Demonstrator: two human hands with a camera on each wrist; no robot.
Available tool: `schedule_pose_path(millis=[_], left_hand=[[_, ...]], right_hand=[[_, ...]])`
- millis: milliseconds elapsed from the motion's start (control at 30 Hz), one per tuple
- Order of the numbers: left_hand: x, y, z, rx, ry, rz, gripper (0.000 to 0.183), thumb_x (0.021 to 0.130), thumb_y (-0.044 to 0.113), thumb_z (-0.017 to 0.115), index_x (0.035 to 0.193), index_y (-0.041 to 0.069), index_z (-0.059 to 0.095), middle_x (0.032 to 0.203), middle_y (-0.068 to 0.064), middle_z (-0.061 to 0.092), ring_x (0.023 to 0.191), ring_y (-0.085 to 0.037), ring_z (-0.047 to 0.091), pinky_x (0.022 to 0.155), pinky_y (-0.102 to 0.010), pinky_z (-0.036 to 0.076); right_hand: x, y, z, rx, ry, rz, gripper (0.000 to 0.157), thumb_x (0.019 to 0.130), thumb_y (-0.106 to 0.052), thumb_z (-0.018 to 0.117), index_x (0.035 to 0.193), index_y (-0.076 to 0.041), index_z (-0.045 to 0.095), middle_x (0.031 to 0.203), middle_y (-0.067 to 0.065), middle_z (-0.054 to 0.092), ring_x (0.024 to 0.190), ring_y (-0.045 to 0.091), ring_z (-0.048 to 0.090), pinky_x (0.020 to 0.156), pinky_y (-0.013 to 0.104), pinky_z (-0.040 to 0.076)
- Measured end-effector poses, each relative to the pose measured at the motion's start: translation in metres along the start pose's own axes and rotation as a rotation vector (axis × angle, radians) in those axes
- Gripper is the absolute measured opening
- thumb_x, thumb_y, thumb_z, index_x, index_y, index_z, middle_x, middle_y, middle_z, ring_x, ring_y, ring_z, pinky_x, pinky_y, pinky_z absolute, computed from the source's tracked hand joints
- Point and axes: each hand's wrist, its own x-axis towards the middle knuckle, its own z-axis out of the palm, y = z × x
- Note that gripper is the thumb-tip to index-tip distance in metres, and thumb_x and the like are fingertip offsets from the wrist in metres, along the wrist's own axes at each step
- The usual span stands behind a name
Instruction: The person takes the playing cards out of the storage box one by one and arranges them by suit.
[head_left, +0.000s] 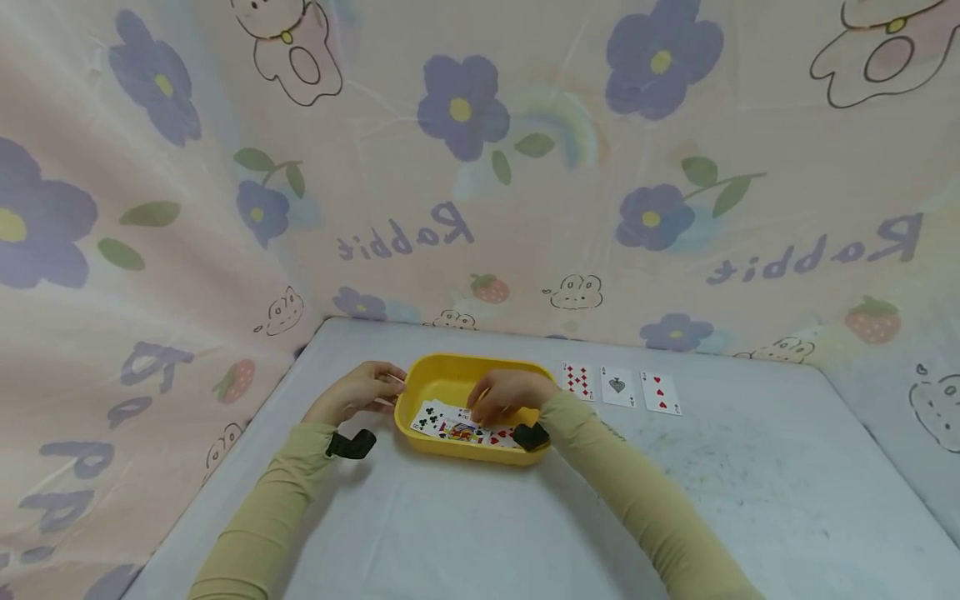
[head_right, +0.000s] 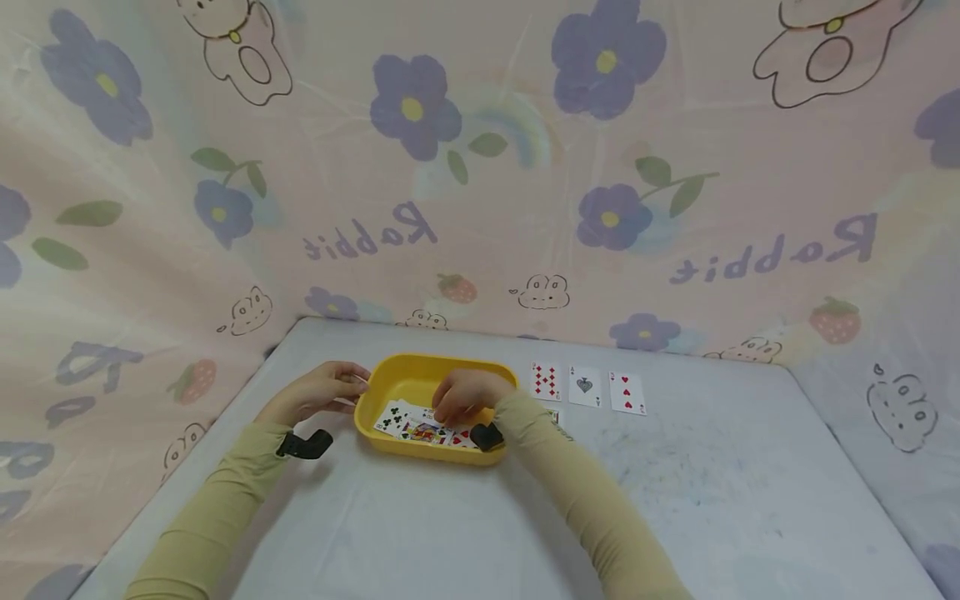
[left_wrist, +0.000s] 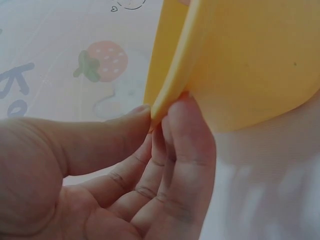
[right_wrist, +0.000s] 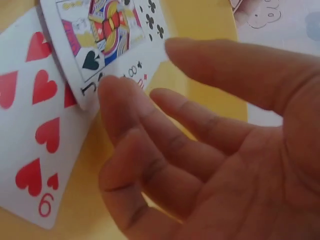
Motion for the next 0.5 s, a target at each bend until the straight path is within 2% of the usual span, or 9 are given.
schedule_pose_path(millis=[233, 500], left_hand=[[0.0004, -0.001, -0.0009, 0.012, 0.01, 0.007, 0.029, 0.097, 0.005, 0.054, 0.123, -0.007, 0.049, 0.103, -0.017, 0.06, 0.083, -0.021, 0.059, 0.077, -0.036, 0.056], [-0.0002, -0.0007, 0.0001, 0.019, 0.012, 0.003, 0.031, 0.096, 0.006, 0.056, 0.124, -0.007, 0.05, 0.103, -0.017, 0.06, 0.085, -0.023, 0.059, 0.077, -0.037, 0.056]], right_hand=[[0.0016, -0.0043, 0.0032, -0.056, -0.011, 0.014, 0.018, 0.088, -0.007, 0.065, 0.105, -0.002, 0.068, 0.074, 0.002, 0.058, 0.062, 0.013, 0.044, 0.054, 0.023, 0.036], [-0.0032, -0.0069, 0.0026, -0.112, 0.022, 0.056, 0.003, 0.087, -0.008, 0.069, 0.089, -0.005, 0.068, 0.077, 0.002, 0.061, 0.065, 0.015, 0.047, 0.057, 0.023, 0.037]])
